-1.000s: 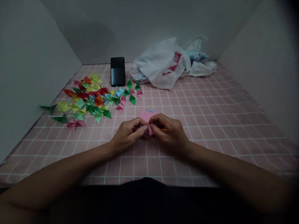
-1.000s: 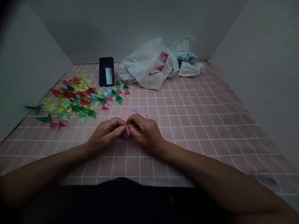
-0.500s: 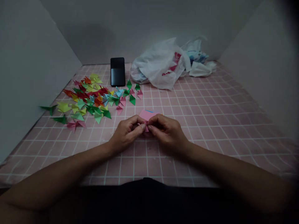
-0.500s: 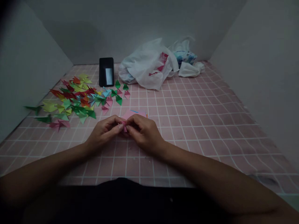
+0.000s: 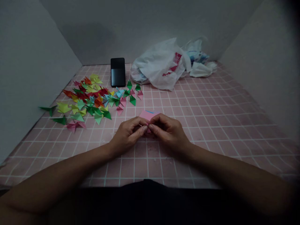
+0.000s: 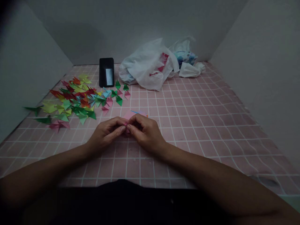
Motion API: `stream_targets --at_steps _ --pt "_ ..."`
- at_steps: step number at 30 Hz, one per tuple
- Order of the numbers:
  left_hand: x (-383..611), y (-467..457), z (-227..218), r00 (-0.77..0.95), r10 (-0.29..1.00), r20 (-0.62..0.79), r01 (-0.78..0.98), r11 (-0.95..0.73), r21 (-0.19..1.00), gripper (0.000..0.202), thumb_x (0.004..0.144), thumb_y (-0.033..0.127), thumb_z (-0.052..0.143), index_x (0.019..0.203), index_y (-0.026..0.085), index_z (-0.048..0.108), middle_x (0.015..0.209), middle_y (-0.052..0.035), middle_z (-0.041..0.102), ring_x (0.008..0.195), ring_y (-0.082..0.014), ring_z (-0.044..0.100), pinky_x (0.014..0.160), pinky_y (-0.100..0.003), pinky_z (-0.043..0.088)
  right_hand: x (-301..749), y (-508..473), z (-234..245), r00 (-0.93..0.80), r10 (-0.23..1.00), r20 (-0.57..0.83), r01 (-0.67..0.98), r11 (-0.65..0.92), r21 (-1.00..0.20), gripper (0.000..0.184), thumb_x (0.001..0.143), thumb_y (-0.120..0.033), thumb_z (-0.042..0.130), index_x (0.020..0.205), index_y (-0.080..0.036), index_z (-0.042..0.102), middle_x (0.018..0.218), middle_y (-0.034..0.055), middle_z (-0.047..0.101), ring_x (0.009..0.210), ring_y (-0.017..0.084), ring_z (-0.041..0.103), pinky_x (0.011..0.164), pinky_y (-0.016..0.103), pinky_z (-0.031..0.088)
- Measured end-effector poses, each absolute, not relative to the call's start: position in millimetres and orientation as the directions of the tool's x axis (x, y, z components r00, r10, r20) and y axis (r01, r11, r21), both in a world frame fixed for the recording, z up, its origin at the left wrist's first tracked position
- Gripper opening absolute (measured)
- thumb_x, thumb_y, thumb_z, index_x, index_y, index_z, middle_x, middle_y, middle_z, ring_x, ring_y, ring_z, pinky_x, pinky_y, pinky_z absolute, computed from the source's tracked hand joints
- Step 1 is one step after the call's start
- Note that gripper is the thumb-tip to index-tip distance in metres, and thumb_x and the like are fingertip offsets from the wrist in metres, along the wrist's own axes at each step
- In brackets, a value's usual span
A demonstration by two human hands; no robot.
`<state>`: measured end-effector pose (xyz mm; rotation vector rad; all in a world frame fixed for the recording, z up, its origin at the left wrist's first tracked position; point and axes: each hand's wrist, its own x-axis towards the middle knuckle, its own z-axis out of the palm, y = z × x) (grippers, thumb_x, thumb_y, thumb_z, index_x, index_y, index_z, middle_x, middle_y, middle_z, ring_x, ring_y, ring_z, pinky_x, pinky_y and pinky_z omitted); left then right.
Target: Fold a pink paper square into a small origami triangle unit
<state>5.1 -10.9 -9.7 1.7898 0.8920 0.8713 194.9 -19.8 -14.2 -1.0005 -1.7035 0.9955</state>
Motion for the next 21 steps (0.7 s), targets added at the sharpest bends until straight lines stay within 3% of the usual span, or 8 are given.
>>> stream_targets --at_steps 7,15,21 --pt "3.9 -9.0 -5.5 0.481 0.818 0.315 0.323 -0.499 0.804 0.016 0.095 0.019 0.057 0.083 0.016 0.066 0.088 -0.0047 0.064 0.085 -0.0158 0.061 0.077 -0.029 0.049 195.0 -18.6 -13.0 -0.303 0.879 0.369 0.282 0.452 -0.846 0.012 0.088 -0.010 0.060 0.081 -0.018 0.061 0.074 -0.0007 0.065 0.067 0.012 0.060 0.063 0.026 0.045" --pt "5.2 -12.3 -5.7 0.484 0.872 0.077 0.161 -0.176 0.971 0.023 0.098 0.033 0.054 0.087 0.015 0.064 0.079 -0.0029 0.069 0.073 -0.0140 0.069 0.069 -0.026 0.057 195.6 -18.6 -12.5 -0.354 0.815 0.459 0.331 0.568 -0.754 0.011 0.088 -0.008 0.060 0.083 -0.018 0.061 0.078 0.0007 0.065 0.070 0.012 0.058 0.064 0.025 0.043" --pt "3.8 -11.1 -7.7 0.452 0.889 0.073 0.199 -0.181 0.963 0.020 0.096 0.030 0.056 0.086 0.015 0.066 0.077 -0.0027 0.071 0.070 -0.0137 0.070 0.067 -0.024 0.057 196.2 -17.9 -11.3 -0.327 0.866 0.378 0.313 0.477 -0.821 0.013 0.088 -0.009 0.057 0.080 -0.018 0.061 0.074 -0.0002 0.064 0.066 0.012 0.056 0.063 0.026 0.043"
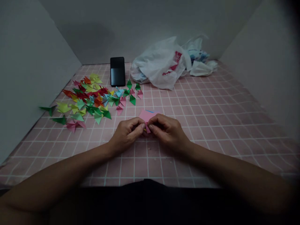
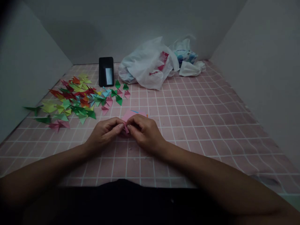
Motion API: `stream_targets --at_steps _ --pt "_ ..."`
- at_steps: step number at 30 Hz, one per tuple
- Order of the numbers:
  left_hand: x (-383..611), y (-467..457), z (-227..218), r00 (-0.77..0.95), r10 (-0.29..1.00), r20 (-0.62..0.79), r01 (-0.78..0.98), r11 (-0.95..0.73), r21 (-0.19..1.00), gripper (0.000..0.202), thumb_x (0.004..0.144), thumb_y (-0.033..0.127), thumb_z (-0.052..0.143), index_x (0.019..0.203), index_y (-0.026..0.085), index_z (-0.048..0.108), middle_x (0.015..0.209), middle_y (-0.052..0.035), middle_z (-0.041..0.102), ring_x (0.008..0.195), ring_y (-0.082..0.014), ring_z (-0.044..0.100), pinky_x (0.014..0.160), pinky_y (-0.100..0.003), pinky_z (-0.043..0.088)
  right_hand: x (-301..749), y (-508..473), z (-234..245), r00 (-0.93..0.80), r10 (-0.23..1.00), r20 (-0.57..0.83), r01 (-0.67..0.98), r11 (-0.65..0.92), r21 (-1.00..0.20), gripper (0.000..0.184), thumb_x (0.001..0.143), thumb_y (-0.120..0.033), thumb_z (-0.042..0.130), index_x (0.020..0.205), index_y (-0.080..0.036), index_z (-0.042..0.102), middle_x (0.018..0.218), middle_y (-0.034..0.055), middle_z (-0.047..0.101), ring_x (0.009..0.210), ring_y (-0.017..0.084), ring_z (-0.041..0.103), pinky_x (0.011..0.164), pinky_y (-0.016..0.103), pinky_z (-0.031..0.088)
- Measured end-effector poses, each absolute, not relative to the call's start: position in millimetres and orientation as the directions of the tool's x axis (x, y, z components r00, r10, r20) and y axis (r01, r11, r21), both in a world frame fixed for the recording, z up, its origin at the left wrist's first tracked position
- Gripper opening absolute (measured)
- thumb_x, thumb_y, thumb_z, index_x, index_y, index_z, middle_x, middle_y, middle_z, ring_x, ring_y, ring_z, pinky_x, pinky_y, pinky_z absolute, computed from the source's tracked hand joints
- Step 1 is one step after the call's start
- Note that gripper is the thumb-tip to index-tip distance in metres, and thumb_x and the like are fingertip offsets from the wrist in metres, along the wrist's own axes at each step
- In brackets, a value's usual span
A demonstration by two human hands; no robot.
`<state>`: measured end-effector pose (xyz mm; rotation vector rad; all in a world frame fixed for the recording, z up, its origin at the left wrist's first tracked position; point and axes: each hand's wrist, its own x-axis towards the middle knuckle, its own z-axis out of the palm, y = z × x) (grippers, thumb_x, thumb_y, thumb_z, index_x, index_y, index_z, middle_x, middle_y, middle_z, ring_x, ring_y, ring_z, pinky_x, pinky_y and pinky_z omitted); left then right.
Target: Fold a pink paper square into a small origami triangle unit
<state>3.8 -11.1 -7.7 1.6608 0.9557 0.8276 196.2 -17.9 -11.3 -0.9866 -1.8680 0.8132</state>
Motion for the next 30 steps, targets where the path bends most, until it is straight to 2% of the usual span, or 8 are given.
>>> stream_targets --at_steps 5,9,14,19,24,27,30 --pt "4.9 -10.8 -5.2 0.426 0.897 0.116 0.291 -0.257 0.921 0.020 0.094 0.026 0.055 0.081 0.016 0.066 0.072 -0.0021 0.071 0.068 -0.0131 0.067 0.065 -0.023 0.053 195.7 -16.6 -11.4 -0.328 0.869 0.370 0.295 0.466 -0.834 0.012 0.086 -0.010 0.058 0.078 -0.018 0.064 0.074 0.0003 0.066 0.067 0.012 0.058 0.064 0.026 0.043" --pt "5.4 -10.5 -4.8 0.431 0.891 0.143 0.290 -0.287 0.913 0.018 0.094 0.025 0.056 0.083 0.016 0.067 0.073 -0.0022 0.071 0.068 -0.0134 0.068 0.064 -0.023 0.053 195.6 -16.7 -10.5 -0.325 0.887 0.327 0.278 0.420 -0.864 0.009 0.086 -0.014 0.062 0.078 -0.018 0.063 0.075 0.0009 0.066 0.069 0.013 0.059 0.065 0.027 0.044" --pt "4.6 -9.9 -6.7 0.417 0.894 0.166 0.208 -0.272 0.940 0.009 0.091 0.024 0.062 0.090 0.016 0.067 0.079 -0.0029 0.070 0.072 -0.0140 0.069 0.069 -0.025 0.056 195.4 -17.3 -8.7 -0.316 0.925 0.211 0.110 0.256 -0.960 0.004 0.086 -0.018 0.063 0.082 -0.018 0.061 0.078 0.0012 0.064 0.072 0.014 0.060 0.066 0.028 0.048" --pt "4.1 -8.5 -8.3 0.383 0.872 0.304 0.259 -0.418 0.871 0.004 0.086 0.017 0.069 0.089 0.017 0.066 0.089 -0.0037 0.067 0.080 -0.0135 0.066 0.070 -0.024 0.055 195.6 -15.9 -9.2 -0.349 0.926 0.143 -0.041 0.137 -0.990 0.015 0.083 -0.027 0.074 0.085 -0.019 0.061 0.081 0.0003 0.061 0.072 0.013 0.059 0.066 0.027 0.049" --pt "4.6 -7.4 -9.9 0.385 0.797 0.465 0.251 -0.575 0.779 0.009 0.085 0.015 0.070 0.091 0.019 0.064 0.101 -0.0066 0.066 0.099 -0.0180 0.064 0.085 -0.031 0.056 196.0 -14.3 -12.5 -0.378 0.919 0.109 -0.137 0.060 -0.989 0.016 0.084 -0.030 0.074 0.086 -0.019 0.062 0.084 0.0005 0.062 0.074 0.014 0.062 0.068 0.029 0.053" --pt "4.9 -7.6 -10.9 0.371 0.804 0.464 0.253 -0.568 0.783 0.014 0.085 0.017 0.071 0.094 0.020 0.061 0.109 -0.0083 0.066 0.108 -0.0211 0.063 0.093 -0.037 0.054 196.3 -14.6 -14.6 -0.387 0.920 0.066 -0.209 -0.018 -0.978 0.020 0.083 -0.032 0.077 0.088 -0.020 0.063 0.088 0.0014 0.064 0.078 0.014 0.064 0.072 0.029 0.057" --pt "5.5 -8.9 -12.2 0.335 0.836 0.435 0.217 -0.518 0.827 0.018 0.085 0.020 0.070 0.096 0.020 0.056 0.106 -0.0079 0.065 0.104 -0.0203 0.064 0.093 -0.037 0.054 196.3 -15.1 -16.9 -0.389 0.921 0.023 -0.254 -0.084 -0.964 0.021 0.082 -0.032 0.078 0.090 -0.020 0.063 0.089 0.0016 0.066 0.080 0.014 0.066 0.078 0.032 0.059"
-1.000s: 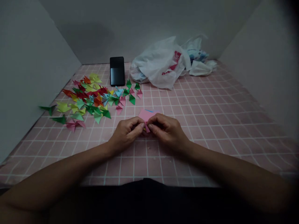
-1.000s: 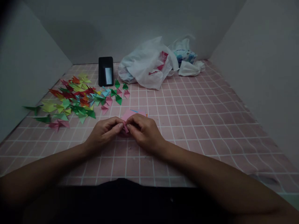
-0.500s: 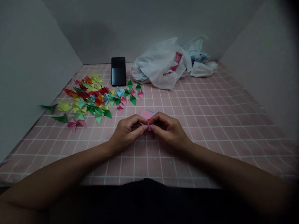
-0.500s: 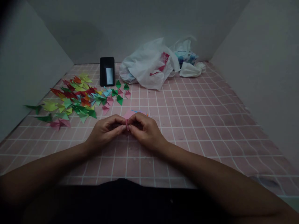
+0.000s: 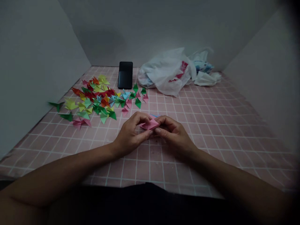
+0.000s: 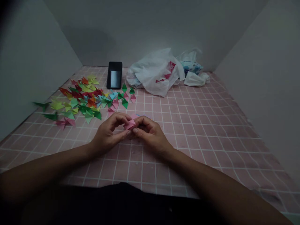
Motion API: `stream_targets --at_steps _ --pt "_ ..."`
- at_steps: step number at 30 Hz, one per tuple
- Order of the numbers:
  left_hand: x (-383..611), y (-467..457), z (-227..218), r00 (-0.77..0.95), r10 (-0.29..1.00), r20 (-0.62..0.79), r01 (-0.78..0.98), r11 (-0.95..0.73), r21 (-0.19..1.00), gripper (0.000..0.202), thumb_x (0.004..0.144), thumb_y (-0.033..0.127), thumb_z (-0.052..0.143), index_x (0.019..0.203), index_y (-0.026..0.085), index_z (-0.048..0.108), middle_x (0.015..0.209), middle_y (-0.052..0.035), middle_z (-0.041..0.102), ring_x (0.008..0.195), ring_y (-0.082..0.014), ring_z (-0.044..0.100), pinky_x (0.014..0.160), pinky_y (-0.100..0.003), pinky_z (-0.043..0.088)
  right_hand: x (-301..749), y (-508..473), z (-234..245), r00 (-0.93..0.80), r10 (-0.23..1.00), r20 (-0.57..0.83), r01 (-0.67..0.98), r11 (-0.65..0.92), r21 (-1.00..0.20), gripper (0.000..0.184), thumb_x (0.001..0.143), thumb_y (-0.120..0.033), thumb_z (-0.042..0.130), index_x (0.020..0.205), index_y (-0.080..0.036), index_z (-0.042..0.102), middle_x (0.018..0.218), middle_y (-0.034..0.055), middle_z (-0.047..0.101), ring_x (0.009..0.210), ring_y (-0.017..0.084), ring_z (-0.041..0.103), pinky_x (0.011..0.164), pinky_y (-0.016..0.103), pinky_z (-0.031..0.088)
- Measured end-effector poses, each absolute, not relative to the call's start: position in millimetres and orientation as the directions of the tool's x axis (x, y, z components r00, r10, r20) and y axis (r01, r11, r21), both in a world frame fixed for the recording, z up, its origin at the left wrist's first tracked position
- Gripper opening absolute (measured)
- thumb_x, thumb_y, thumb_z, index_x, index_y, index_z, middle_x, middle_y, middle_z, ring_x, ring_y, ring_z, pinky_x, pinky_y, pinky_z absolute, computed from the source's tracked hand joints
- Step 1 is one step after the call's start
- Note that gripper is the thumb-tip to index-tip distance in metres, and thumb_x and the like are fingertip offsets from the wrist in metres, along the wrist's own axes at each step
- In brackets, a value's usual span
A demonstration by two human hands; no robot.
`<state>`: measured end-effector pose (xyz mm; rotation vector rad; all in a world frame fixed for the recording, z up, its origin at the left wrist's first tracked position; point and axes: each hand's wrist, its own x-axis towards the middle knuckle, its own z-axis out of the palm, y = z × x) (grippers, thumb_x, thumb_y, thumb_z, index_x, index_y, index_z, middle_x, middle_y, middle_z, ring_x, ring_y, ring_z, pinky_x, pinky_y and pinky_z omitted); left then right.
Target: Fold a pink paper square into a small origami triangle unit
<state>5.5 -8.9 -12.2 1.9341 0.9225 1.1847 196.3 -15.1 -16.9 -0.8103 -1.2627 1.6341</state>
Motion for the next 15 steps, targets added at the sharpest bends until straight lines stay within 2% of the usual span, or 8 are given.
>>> stream_targets --at_steps 6,15 --pt "6.0 -10.3 -13.4 0.280 0.846 0.454 0.228 -0.518 0.825 0.026 0.086 0.019 0.070 0.108 0.020 0.056 0.107 -0.0071 0.066 0.100 -0.0179 0.066 0.095 -0.035 0.054 196.1 -14.5 -19.5 -0.392 0.920 0.019 -0.296 -0.107 -0.949 0.019 0.083 -0.028 0.078 0.093 -0.020 0.064 0.091 0.0017 0.068 0.078 0.013 0.067 0.076 0.030 0.059" --pt "3.9 -9.0 -14.1 0.278 0.839 0.468 0.300 -0.539 0.787 0.028 0.087 0.019 0.071 0.112 0.019 0.058 0.110 -0.0083 0.067 0.101 -0.0188 0.066 0.094 -0.035 0.055 197.1 -14.9 -17.4 -0.387 0.922 -0.014 -0.281 -0.132 -0.951 0.017 0.083 -0.025 0.077 0.092 -0.019 0.064 0.088 0.0008 0.070 0.075 0.012 0.068 0.075 0.029 0.058"
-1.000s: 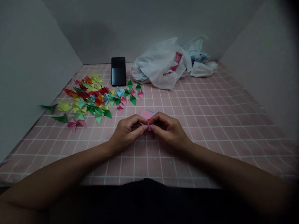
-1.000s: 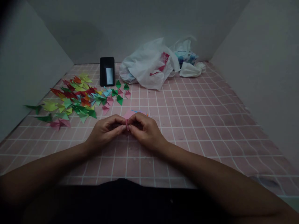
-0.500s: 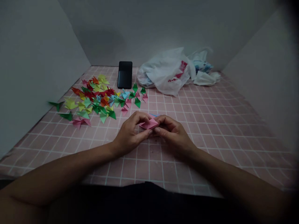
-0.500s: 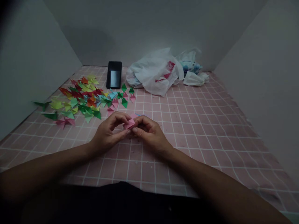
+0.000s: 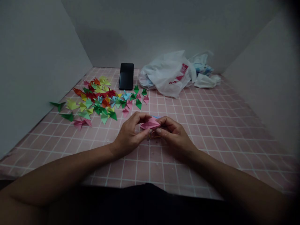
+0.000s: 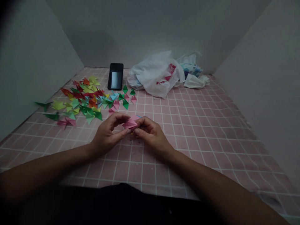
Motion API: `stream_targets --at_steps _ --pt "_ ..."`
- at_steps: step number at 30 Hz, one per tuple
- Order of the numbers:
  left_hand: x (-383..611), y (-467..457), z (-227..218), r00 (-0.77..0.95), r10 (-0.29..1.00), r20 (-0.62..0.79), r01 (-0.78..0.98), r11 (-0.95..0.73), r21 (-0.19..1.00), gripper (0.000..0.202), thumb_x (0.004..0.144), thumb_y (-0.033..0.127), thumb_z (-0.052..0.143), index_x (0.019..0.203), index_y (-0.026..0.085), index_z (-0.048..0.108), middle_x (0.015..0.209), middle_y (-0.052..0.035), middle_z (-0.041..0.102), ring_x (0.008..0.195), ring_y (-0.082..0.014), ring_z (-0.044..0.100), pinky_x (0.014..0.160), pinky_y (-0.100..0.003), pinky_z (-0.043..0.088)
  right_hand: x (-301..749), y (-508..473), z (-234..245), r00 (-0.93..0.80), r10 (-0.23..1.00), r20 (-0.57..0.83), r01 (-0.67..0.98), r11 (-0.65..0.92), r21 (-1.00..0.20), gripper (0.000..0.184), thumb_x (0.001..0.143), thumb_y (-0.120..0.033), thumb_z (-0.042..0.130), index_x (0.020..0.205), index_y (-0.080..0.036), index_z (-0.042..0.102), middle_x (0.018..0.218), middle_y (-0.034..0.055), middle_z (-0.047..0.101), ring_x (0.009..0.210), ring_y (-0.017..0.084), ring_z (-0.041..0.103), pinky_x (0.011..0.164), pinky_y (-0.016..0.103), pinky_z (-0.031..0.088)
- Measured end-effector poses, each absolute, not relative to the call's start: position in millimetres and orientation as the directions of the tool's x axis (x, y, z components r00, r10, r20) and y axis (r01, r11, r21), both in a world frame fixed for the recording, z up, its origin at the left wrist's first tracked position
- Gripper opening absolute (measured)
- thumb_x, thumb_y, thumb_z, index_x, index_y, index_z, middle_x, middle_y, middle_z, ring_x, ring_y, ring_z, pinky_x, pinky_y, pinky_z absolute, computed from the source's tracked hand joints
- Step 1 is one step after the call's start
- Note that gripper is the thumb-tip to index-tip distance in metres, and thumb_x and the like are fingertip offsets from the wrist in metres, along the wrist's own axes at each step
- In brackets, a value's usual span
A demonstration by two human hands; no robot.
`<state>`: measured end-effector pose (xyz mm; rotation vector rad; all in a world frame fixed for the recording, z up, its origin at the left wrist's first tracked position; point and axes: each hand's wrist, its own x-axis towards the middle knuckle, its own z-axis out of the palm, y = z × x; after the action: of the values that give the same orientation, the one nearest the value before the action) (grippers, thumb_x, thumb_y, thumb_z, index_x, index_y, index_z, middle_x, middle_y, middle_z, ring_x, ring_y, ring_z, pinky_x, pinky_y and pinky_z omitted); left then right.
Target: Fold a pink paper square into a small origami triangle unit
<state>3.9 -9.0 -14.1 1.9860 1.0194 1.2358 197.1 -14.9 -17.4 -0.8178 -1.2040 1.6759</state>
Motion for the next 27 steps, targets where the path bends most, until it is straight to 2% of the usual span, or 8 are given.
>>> stream_targets --at_steps 13,18,27 --pt "3.6 -8.6 -17.7 0.281 0.821 0.497 0.291 -0.567 0.771 0.034 0.085 0.013 0.067 0.118 0.020 0.058 0.114 -0.0088 0.068 0.105 -0.0202 0.067 0.092 -0.034 0.055 195.4 -14.3 -18.3 -0.392 0.919 -0.036 -0.356 -0.187 -0.916 0.019 0.083 -0.027 0.079 0.091 -0.020 0.062 0.084 0.0018 0.075 0.074 0.014 0.071 0.074 0.030 0.058" --pt "3.7 -9.0 -14.1 0.315 0.817 0.483 0.302 -0.569 0.765 0.028 0.085 0.009 0.065 0.111 0.018 0.060 0.107 -0.0072 0.070 0.098 -0.0177 0.068 0.086 -0.031 0.054 195.0 -14.6 -18.5 -0.402 0.914 -0.048 -0.328 -0.193 -0.925 0.021 0.082 -0.028 0.080 0.094 -0.020 0.064 0.078 0.0004 0.074 0.071 0.013 0.070 0.070 0.027 0.055" --pt "5.3 -10.9 -8.1 0.323 0.829 0.457 0.285 -0.545 0.788 0.018 0.086 0.012 0.064 0.102 0.017 0.061 0.096 -0.0041 0.069 0.087 -0.0149 0.066 0.079 -0.027 0.052 193.9 -14.9 -19.2 -0.387 0.921 -0.039 -0.303 -0.167 -0.938 0.016 0.083 -0.028 0.077 0.090 -0.018 0.067 0.075 0.0003 0.073 0.069 0.013 0.068 0.069 0.027 0.052"
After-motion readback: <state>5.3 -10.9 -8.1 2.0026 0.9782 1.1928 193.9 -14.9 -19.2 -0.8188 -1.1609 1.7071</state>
